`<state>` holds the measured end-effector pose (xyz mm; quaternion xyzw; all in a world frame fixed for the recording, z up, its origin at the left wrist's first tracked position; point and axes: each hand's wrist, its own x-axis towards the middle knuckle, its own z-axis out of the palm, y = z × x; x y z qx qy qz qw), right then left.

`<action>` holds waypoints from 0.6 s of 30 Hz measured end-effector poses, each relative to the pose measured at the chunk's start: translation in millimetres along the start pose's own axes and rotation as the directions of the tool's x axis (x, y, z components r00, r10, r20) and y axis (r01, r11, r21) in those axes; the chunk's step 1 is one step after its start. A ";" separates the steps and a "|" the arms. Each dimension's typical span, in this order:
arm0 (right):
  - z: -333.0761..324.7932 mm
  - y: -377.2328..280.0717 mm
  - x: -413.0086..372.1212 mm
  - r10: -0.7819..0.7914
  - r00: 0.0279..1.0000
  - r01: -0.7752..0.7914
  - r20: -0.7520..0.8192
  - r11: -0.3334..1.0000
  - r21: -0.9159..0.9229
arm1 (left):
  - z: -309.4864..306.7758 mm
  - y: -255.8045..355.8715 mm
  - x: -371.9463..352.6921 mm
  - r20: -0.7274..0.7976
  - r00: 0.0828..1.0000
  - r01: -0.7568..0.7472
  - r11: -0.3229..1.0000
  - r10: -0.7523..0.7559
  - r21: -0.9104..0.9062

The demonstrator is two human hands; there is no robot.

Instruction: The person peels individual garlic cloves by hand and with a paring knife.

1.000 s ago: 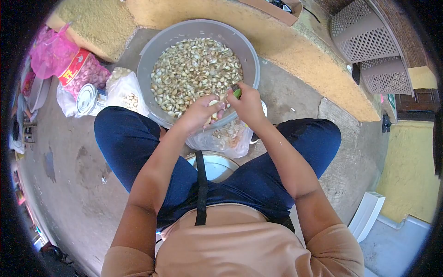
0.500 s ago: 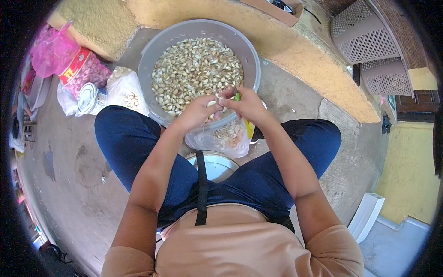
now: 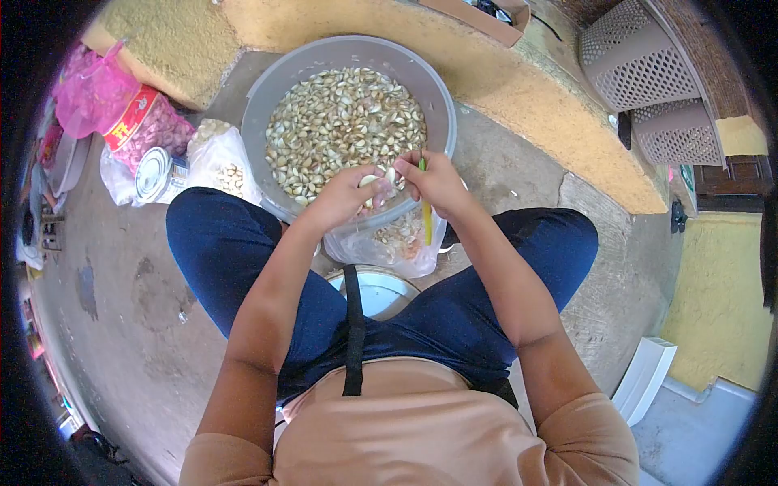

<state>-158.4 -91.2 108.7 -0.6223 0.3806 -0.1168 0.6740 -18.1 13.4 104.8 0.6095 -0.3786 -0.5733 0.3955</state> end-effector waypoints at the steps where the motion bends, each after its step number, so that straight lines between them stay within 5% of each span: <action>1: 0.7 1.4 -0.2 0.077 0.996 -0.085 0.051 0.979 0.187 | 0.7 1.1 -0.6 0.000 1.000 -0.010 1.000 0.010 -0.010; 7: -0.8 2.3 0.6 0.227 0.955 -0.289 0.191 0.857 0.426 | 1.8 5.1 -2.9 0.011 0.999 -0.036 0.999 0.037 -0.032; 18: -6.1 -13.0 -5.8 0.169 0.965 -0.222 0.202 0.934 0.278 | -1.0 7.3 -0.5 0.053 0.999 -0.008 0.999 0.005 0.042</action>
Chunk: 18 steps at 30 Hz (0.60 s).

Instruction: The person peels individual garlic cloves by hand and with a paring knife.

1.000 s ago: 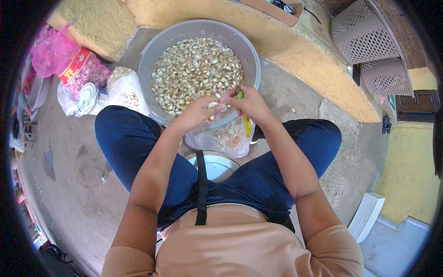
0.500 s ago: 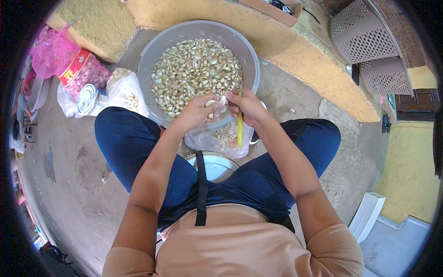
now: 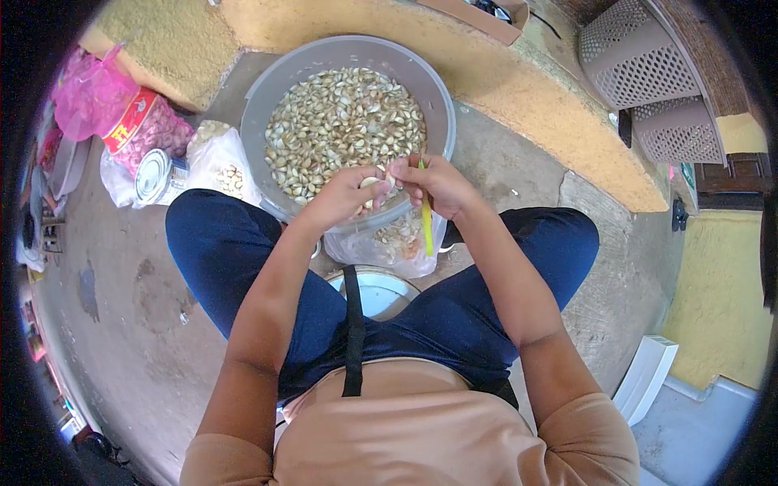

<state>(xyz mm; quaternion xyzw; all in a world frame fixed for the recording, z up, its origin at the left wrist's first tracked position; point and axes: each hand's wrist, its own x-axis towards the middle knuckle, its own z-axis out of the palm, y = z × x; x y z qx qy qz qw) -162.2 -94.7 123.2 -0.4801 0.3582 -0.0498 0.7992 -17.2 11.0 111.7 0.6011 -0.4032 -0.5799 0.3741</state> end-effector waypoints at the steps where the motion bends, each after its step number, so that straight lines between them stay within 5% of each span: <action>1: 0.4 -3.0 -2.1 0.014 1.000 -0.015 0.016 1.000 0.013 | -0.1 -0.4 0.3 0.024 1.000 -0.013 1.000 0.014 -0.016; 10: -5.6 0.7 -3.1 0.132 0.976 -0.172 0.173 0.957 0.236 | -4.6 -15.9 5.2 0.219 0.975 0.028 0.955 0.039 -0.295; 16: -1.4 4.3 0.3 -0.037 0.999 0.035 -0.039 0.999 -0.036 | 1.4 -21.7 13.2 0.164 0.984 0.135 0.890 -0.069 -0.435; 18: 2.9 6.7 1.6 -0.342 0.928 0.219 -0.150 0.824 -0.522 | 4.7 -21.4 14.4 0.090 0.988 0.150 0.881 -0.123 -0.448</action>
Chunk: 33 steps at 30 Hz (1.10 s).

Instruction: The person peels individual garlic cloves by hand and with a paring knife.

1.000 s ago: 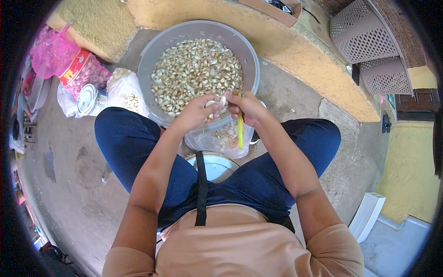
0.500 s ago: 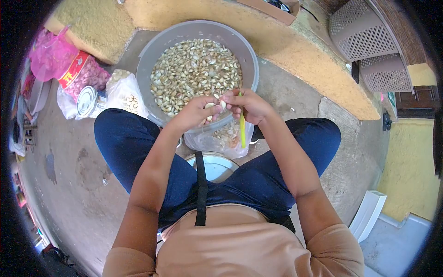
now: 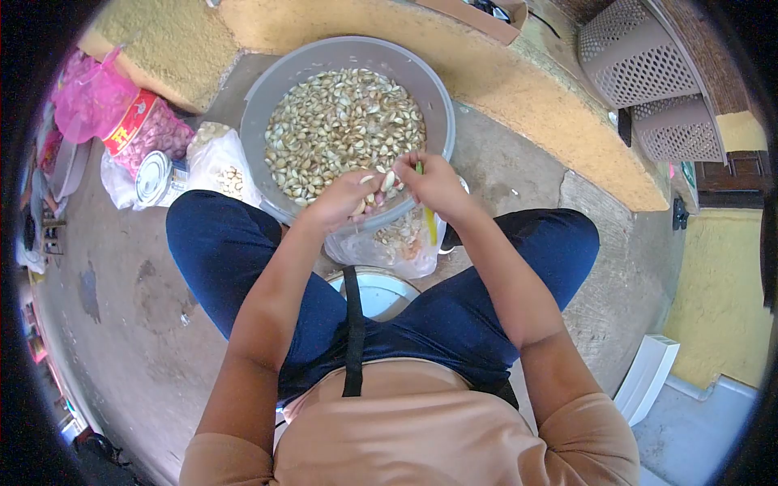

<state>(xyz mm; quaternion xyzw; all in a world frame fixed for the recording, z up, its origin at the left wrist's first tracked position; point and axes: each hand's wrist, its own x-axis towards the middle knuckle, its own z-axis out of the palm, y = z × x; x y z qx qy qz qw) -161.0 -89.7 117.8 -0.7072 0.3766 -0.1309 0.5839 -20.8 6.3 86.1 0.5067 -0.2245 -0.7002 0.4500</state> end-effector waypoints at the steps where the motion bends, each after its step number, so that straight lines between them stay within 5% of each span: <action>1: 2.1 -0.1 -0.5 -0.144 0.986 0.120 -0.083 0.962 -0.246 | 1.1 0.0 0.0 -0.052 0.998 -0.021 1.000 0.022 0.016; 3: 4.9 0.1 0.3 -0.247 0.962 0.193 -0.117 0.916 -0.353 | 2.3 2.5 -1.5 -0.155 0.985 -0.062 0.997 0.070 0.055; 6: 6.7 4.1 2.2 -0.323 0.937 0.235 -0.137 0.868 -0.437 | 7.6 5.1 -4.3 -0.265 0.928 -0.119 0.884 0.260 0.452; 9: 10.3 11.0 6.1 -0.268 0.955 0.198 -0.125 0.893 -0.404 | 8.4 -5.2 -0.6 -0.082 0.843 -0.318 0.617 0.531 0.720; 12: 15.7 25.2 13.0 -0.178 0.977 0.137 -0.119 0.946 -0.294 | 9.5 -8.9 1.2 -0.103 0.844 -0.253 0.562 0.526 0.787; 18: 10.0 8.1 9.1 0.212 0.976 -0.218 0.049 0.955 0.202 | 4.8 -6.5 0.6 -0.045 0.857 -0.338 0.628 0.513 0.701; 22: 4.2 8.9 10.8 0.260 0.959 -0.282 0.111 0.913 0.296 | 8.5 0.6 -3.4 -0.172 0.960 -0.153 0.928 0.221 0.341; 25: 0.3 0.1 8.0 0.203 0.979 -0.201 -0.002 0.971 0.131 | 4.3 5.0 -2.7 -0.147 0.981 -0.127 0.992 0.123 -0.019; 27: 1.5 4.9 8.2 -0.021 0.994 0.017 -0.105 0.999 -0.040 | 7.0 8.8 -4.5 -0.192 0.975 -0.143 0.980 0.114 -0.142; 33: 10.6 5.0 4.2 -0.437 0.897 0.384 -0.070 0.846 -0.370 | 5.8 3.3 -2.1 -0.189 0.977 -0.143 0.953 0.094 -0.265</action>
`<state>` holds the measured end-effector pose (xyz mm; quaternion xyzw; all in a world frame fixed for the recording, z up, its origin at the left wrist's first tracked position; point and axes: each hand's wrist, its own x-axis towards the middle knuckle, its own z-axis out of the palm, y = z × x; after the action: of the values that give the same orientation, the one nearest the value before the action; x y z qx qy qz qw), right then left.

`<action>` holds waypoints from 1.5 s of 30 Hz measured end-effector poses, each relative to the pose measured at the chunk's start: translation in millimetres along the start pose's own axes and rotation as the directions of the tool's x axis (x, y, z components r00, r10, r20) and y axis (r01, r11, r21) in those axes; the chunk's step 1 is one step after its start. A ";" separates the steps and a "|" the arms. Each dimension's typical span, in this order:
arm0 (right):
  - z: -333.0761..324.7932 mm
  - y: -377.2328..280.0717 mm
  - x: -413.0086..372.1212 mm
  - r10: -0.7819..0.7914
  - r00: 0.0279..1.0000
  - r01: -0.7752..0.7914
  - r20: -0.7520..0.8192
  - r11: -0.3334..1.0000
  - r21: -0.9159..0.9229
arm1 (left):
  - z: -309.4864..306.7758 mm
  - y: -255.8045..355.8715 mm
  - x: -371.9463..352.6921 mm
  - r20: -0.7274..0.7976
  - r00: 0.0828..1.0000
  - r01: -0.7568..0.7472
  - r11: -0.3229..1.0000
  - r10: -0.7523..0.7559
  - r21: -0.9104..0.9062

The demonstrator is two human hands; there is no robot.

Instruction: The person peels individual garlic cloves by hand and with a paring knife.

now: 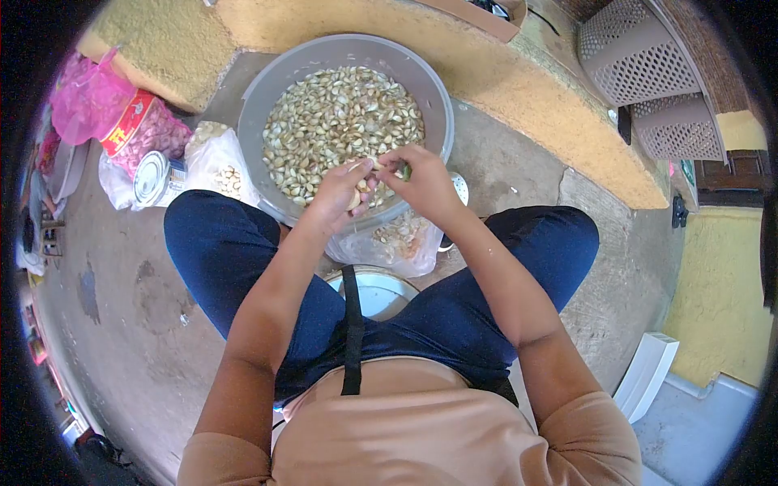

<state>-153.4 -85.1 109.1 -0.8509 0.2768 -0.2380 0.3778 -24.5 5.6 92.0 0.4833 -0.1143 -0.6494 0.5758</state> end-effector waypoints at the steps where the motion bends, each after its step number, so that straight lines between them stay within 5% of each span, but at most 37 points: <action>1: 1.1 0.3 -0.6 -0.041 0.999 0.042 0.010 0.998 -0.048 | -0.2 -0.6 0.2 0.005 1.000 0.001 1.000 -0.001 -0.011; 7: -1.8 -2.8 -1.8 -0.074 0.997 0.076 0.019 0.990 -0.118 | -3.7 -4.2 1.5 0.027 1.000 -0.001 1.000 0.002 -0.014; 13: -6.4 -5.7 1.0 0.139 0.990 -0.139 0.017 0.990 -0.005 | -0.2 -0.2 -1.3 0.019 1.000 0.008 0.996 -0.009 0.086; 19: -0.1 2.3 0.7 0.094 0.995 -0.095 -0.043 0.995 -0.031 | 4.9 -1.4 -4.1 0.041 0.999 -0.016 0.995 0.012 0.098; 25: -8.7 -0.5 5.1 0.346 0.937 -0.341 -0.046 0.936 0.090 | 1.8 -2.2 -2.1 0.106 0.994 -0.024 0.992 0.010 0.127; 28: -6.6 7.8 4.9 0.283 0.953 -0.265 -0.111 0.952 0.151 | 2.9 -1.3 -2.5 0.098 0.995 -0.025 0.986 0.008 0.167; 34: -13.1 5.6 6.3 0.365 0.927 -0.359 -0.083 0.930 0.080 | 1.4 1.3 -2.7 0.085 0.996 -0.006 0.996 -0.001 0.083; 37: -9.3 8.1 2.6 0.228 0.972 -0.225 -0.057 0.973 0.053 | -1.4 0.8 -1.6 0.054 0.999 -0.001 1.000 0.002 -0.005; 40: -7.0 -0.6 0.4 0.283 0.956 -0.283 0.073 0.959 -0.015 | -2.7 1.4 -1.2 0.091 0.995 -0.023 0.997 0.029 -0.070; 45: 1.1 7.2 -2.1 0.299 0.953 -0.303 0.047 0.944 0.134 | -0.9 -2.6 0.2 0.047 0.998 -0.028 1.000 0.029 -0.011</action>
<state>-156.3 -87.2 102.5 -0.7731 0.3810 -0.1851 0.4721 -25.5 6.5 89.6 0.4632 -0.1316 -0.6530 0.5846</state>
